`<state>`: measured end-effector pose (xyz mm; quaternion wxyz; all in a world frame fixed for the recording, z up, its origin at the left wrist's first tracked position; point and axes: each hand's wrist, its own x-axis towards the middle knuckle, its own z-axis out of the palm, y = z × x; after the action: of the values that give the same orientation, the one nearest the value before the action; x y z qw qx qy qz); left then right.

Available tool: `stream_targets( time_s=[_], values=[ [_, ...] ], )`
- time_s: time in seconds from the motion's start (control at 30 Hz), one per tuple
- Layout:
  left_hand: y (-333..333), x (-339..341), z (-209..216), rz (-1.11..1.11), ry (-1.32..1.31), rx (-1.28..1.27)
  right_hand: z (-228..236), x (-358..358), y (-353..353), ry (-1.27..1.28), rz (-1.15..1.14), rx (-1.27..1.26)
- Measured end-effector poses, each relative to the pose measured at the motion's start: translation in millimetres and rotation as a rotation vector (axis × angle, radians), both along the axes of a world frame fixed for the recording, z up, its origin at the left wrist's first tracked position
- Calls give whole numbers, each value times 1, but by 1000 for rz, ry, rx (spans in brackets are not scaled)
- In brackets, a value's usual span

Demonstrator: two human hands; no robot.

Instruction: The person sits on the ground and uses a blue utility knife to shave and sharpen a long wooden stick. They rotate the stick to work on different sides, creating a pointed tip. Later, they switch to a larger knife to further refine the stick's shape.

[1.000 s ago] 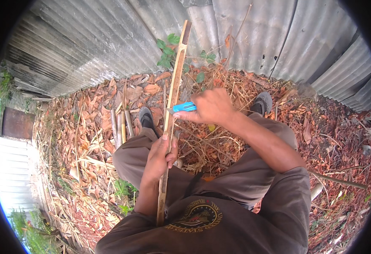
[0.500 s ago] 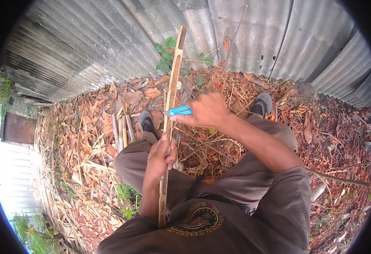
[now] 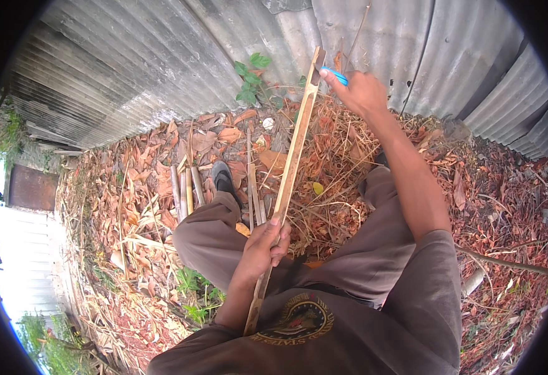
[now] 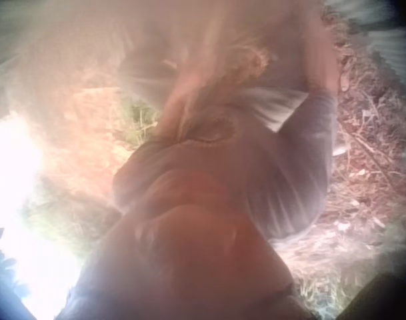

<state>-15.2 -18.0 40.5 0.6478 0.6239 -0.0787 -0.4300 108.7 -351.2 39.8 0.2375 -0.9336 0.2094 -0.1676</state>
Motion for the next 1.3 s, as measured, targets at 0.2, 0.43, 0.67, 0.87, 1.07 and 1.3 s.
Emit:
stream_targets(
  time_s=[0.2, 0.43, 0.67, 0.87, 1.07, 1.3],
  values=[
    [-1, 25, 16, 91, -107, 37, 6, -61, 90, -28, 507, -136],
    [0, 21, 24, 160, -158, 156, 2, -69, 111, -64, 633, -206],
    [-5, 24, 10, 141, -403, 203, -18, -39, 92, -195, 542, -261],
    [-9, 20, 13, 110, -314, 98, -4, -23, 66, -105, 326, -174],
    [-2, 27, 8, 148, -319, 167, -21, -43, 99, -74, 513, -181],
    [-6, 12, 17, 90, -347, 189, -21, 0, 51, -129, 266, -187]
  ],
)
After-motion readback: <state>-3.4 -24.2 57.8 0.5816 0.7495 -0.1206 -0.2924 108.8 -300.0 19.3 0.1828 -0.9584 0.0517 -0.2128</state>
